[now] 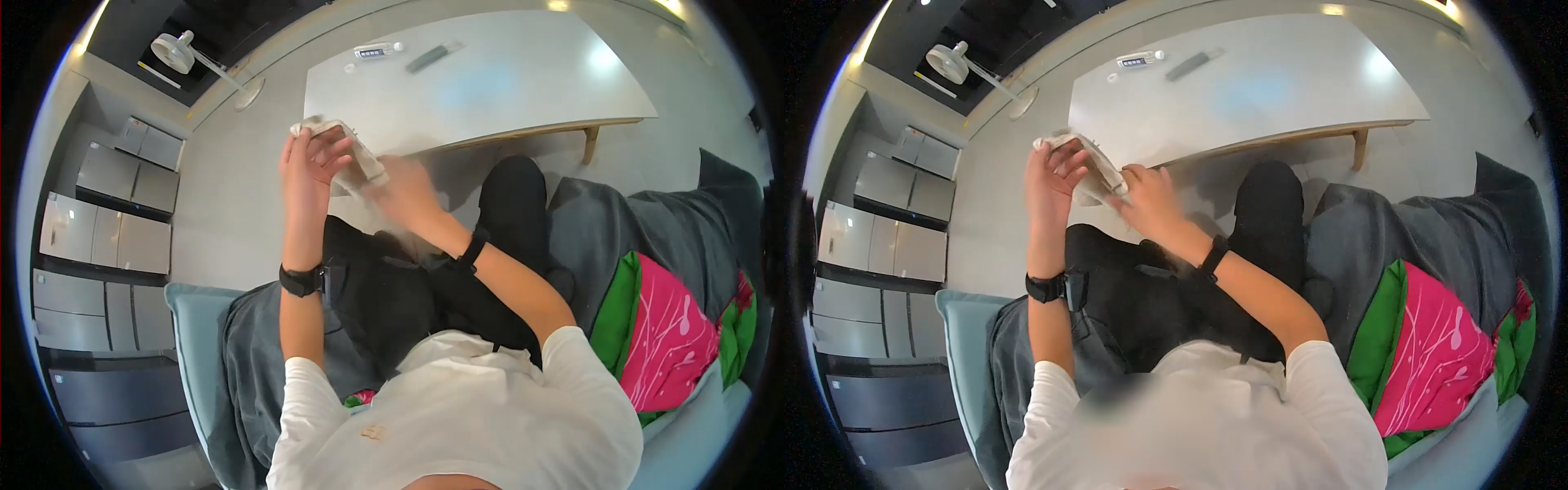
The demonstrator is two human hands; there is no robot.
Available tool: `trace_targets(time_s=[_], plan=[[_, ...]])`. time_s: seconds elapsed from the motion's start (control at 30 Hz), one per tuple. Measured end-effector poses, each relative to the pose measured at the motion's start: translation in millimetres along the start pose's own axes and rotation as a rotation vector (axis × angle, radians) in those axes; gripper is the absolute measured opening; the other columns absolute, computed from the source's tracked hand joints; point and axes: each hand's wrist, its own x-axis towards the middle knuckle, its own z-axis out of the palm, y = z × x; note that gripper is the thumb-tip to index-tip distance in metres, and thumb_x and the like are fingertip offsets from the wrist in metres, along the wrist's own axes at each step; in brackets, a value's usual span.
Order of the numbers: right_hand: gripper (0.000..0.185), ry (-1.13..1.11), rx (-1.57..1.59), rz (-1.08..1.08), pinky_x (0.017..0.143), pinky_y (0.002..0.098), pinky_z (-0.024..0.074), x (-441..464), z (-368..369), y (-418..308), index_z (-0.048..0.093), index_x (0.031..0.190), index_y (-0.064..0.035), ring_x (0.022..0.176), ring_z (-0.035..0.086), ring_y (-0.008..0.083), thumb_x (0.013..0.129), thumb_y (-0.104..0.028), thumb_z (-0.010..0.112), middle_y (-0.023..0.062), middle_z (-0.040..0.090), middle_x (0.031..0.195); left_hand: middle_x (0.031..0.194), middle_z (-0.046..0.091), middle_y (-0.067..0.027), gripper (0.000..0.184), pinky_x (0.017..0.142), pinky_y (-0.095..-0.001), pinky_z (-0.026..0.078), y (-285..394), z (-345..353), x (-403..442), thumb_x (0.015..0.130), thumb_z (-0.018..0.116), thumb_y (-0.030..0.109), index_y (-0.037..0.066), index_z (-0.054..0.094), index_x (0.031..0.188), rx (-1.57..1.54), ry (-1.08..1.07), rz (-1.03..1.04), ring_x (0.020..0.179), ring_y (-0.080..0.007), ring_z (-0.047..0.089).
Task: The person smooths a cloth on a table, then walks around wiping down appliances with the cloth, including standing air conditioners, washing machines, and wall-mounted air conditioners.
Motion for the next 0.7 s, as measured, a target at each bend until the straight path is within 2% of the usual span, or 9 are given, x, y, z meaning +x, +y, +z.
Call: trace_targets(time_s=[0.07,0.17,0.23,0.33,0.37,0.47,0.57,0.67,0.7], plan=[[0.038,-0.022,0.162,0.120,0.079,0.0427,0.0526,21,3,24,0.068,0.119,-0.0032,0.095,0.069,0.0358,0.090,-0.027,0.074,0.0205,0.069,0.113,0.107,0.071,-0.0136,0.026,0.073,-0.0341,0.060,-3,-8,12,0.106,0.056,0.028,0.004,0.061,0.114,0.079,-0.010,0.043,0.090,-0.0231,0.071],[0.025,0.002,0.393,0.145,0.074,0.0401,0.0534,56,-19,50,0.068,0.112,-0.0002,0.081,0.069,0.0321,0.095,-0.018,0.067,0.0199,0.070,0.093,0.106,0.070,-0.0111,0.023,0.078,-0.0348,0.059,0,-37,40,0.106,0.056,0.027,0.005,0.062,0.113,0.104,-0.028,0.039,0.092,-0.0212,0.070],[0.025,-0.079,0.385,0.213,0.074,0.0405,0.0539,94,-39,65,0.067,0.111,0.0013,0.079,0.069,0.0289,0.096,-0.017,0.064,0.0176,0.069,0.089,0.104,0.069,-0.0090,0.021,0.081,-0.0351,0.057,0,-45,66,0.106,0.056,0.025,0.006,0.063,0.110,0.076,-0.043,0.042,0.094,-0.0191,0.068],[0.026,-0.192,0.421,0.386,0.072,0.0404,0.0542,159,-66,59,0.066,0.112,0.0016,0.077,0.070,0.0251,0.096,-0.019,0.063,0.0151,0.068,0.083,0.105,0.068,-0.0075,0.022,0.085,-0.0350,0.056,-3,-29,104,0.106,0.057,0.025,0.005,0.064,0.108,0.139,0.064,0.122,0.096,-0.0168,0.067],[0.027,-0.223,0.440,0.457,0.071,0.0402,0.0542,178,-72,58,0.066,0.112,0.0014,0.076,0.070,0.0240,0.096,-0.020,0.064,0.0144,0.067,0.081,0.102,0.067,-0.0051,0.024,0.086,-0.0346,0.056,-11,-35,124,0.106,0.057,0.026,0.003,0.064,0.110,0.261,0.060,0.184,0.093,-0.0157,0.066],[0.024,-0.362,0.211,0.353,0.061,0.0393,0.0511,222,-77,74,0.066,0.110,-0.0014,0.064,0.064,0.0224,0.100,-0.022,0.058,0.0041,0.062,0.064,0.124,0.068,-0.0145,0.032,0.095,-0.0369,0.054,-59,-65,188,0.103,0.059,0.027,0.001,0.063,0.123,0.608,0.078,0.164,0.113,-0.0238,0.067],[0.026,-0.156,-0.372,0.074,0.071,0.0470,0.0538,231,-24,177,0.066,0.116,-0.0032,0.078,0.069,0.0333,0.099,-0.021,0.060,0.0140,0.070,0.082,0.151,0.051,-0.0245,0.051,0.116,-0.0450,0.040,-146,-95,212,0.102,0.060,0.030,0.007,0.054,0.146,0.984,-0.102,0.376,0.142,-0.0347,0.048],[0.032,-0.100,-0.417,0.191,0.093,0.0538,0.0519,188,6,223,0.065,0.125,-0.0033,0.108,0.065,0.0420,0.097,-0.019,0.060,0.0237,0.067,0.122,0.164,0.029,-0.0276,0.067,0.125,-0.0520,0.023,-245,-154,200,0.100,0.060,0.036,0.013,0.039,0.160,1.380,-0.389,0.015,0.155,-0.0412,0.024],[0.035,-0.067,-0.408,0.154,0.097,0.0530,0.0497,175,12,231,0.063,0.127,-0.0033,0.114,0.062,0.0422,0.097,-0.020,0.060,0.0237,0.065,0.126,0.165,0.029,-0.0265,0.066,0.124,-0.0538,0.022,-249,-147,194,0.101,0.057,0.038,0.015,0.038,0.160,1.472,-0.367,0.078,0.155,-0.0420,0.023]])
